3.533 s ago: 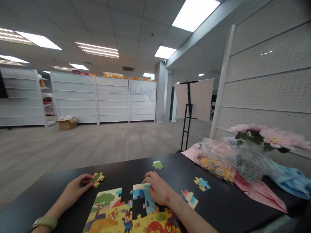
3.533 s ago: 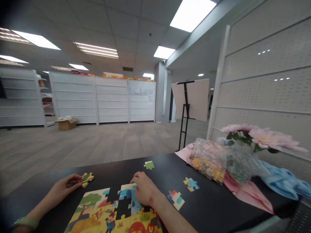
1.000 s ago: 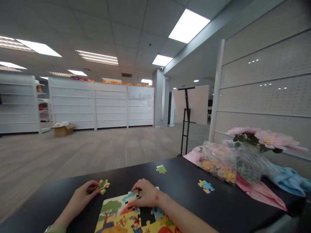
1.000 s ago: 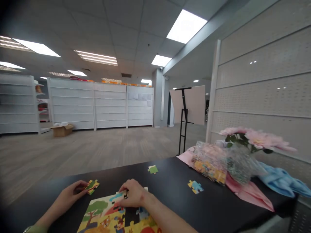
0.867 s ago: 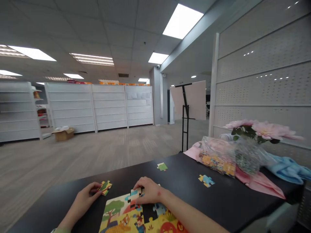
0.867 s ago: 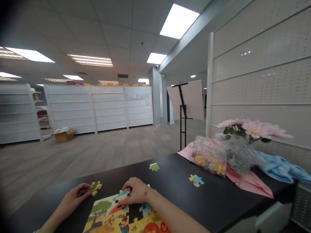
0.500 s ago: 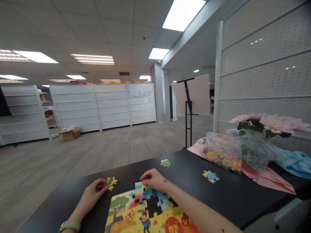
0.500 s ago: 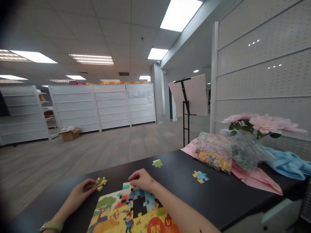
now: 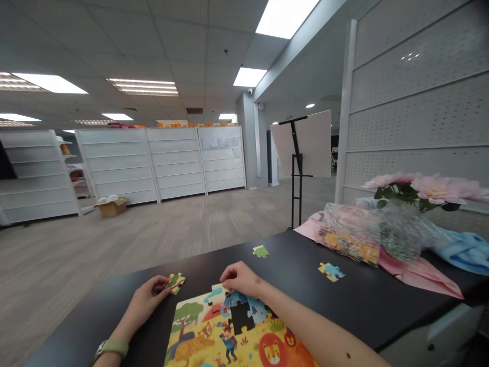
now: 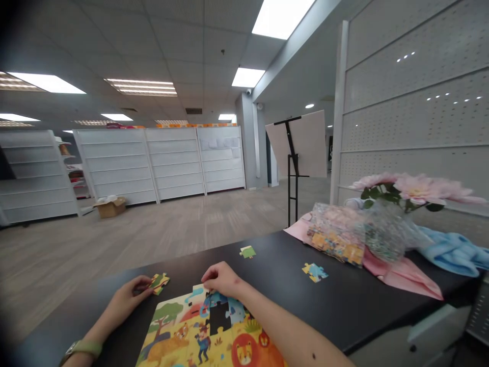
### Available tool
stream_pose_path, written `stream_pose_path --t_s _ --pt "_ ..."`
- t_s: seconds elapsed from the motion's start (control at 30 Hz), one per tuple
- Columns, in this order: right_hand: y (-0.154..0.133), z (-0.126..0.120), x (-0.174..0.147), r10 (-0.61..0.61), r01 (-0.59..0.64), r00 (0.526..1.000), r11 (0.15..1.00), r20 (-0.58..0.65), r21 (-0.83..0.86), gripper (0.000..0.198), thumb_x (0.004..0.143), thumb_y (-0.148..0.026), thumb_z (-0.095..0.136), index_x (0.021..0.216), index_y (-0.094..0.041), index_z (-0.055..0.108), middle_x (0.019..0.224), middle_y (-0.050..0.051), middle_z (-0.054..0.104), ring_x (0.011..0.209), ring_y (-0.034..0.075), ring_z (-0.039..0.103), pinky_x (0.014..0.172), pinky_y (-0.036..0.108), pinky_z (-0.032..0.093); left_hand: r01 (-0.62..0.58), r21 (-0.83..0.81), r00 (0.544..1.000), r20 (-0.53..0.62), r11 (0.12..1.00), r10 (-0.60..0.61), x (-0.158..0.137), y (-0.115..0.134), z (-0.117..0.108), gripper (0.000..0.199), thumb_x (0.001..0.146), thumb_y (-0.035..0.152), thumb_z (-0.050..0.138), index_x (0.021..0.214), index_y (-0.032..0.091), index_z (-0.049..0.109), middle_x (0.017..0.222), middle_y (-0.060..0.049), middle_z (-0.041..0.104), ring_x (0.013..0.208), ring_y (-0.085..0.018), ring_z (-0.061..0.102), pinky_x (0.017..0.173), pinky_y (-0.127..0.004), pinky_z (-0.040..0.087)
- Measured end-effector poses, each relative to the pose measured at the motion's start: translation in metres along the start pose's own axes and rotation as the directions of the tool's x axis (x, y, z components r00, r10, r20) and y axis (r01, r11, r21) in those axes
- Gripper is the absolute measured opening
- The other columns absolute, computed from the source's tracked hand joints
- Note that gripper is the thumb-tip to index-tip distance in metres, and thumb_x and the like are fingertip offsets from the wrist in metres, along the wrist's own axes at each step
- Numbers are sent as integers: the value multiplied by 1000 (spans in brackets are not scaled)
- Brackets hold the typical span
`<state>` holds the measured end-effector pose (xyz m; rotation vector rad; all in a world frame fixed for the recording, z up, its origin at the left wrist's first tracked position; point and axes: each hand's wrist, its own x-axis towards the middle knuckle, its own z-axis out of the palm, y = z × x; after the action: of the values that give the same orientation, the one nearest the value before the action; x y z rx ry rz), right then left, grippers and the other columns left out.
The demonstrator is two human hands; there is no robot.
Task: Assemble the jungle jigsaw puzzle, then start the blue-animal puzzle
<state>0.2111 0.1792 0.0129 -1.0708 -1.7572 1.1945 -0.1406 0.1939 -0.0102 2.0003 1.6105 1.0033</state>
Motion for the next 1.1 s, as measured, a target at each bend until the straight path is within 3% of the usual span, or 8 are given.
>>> stream_pose_path --t_s 0.23,0.33,0.5,0.7,0.8,0.87,0.97,1.1 --pt "-12 -2 -11 -251 227 967 935 -55 -274 20 53 -16 84 69 -20 73 76 -3 67 69 13 59 66 23 44 0 -29 1000 8 1000 0 1 -4 1 49 69 66 67 89 22 69 94 -6 78 92 -29 73 75 -32 58" --pt "-28 -16 -11 -332 262 929 903 -163 -341 13 69 -30 79 75 -20 73 79 -1 68 75 15 61 71 24 45 -7 -39 1000 10 999 7 0 -5 1 50 69 68 67 89 22 70 95 -6 78 93 -30 73 77 -33 58" --pt "-43 -90 -27 -364 157 786 900 -500 -407 44 100 -41 30 99 -17 68 89 7 70 82 19 64 70 28 48 -40 10 999 -13 999 40 2 -11 3 45 71 64 66 90 24 71 94 -6 78 92 -31 72 78 -36 58" --pt "5 -191 -134 -338 -92 685 839 -646 -537 33 79 -42 53 89 -17 72 100 14 71 100 32 63 96 47 46 -192 199 973 -93 961 213 6 5 1 42 75 62 64 83 23 74 106 -11 73 101 -34 68 90 -45 55" --pt "39 -220 -192 -310 -212 684 781 -660 -587 37 73 -43 59 92 -17 76 113 19 70 112 39 60 104 59 38 -263 122 965 27 957 262 -9 52 10 38 85 56 57 96 24 74 124 -11 67 113 -32 64 92 -42 56" --pt "60 -232 -215 -245 -338 753 652 -611 -679 48 80 -48 53 113 -20 74 129 16 66 121 37 58 106 56 41 -329 61 934 166 942 315 -27 90 23 33 90 50 56 107 27 72 132 -9 64 123 -29 59 105 -42 49" --pt "81 -238 -225 -195 -364 835 506 -515 -782 53 86 -50 48 129 -26 66 137 10 63 126 34 57 104 53 46 -388 25 859 371 921 352 -54 137 46 44 90 54 60 129 34 64 149 -5 53 138 -30 46 117 -45 37" --pt "89 -238 -220 -213 -377 838 441 -502 -815 47 84 -51 47 118 -30 72 130 9 68 121 36 61 94 55 52 -356 130 860 434 925 270 -77 159 64 52 92 58 54 140 39 55 152 -1 50 140 -31 45 119 -48 34"
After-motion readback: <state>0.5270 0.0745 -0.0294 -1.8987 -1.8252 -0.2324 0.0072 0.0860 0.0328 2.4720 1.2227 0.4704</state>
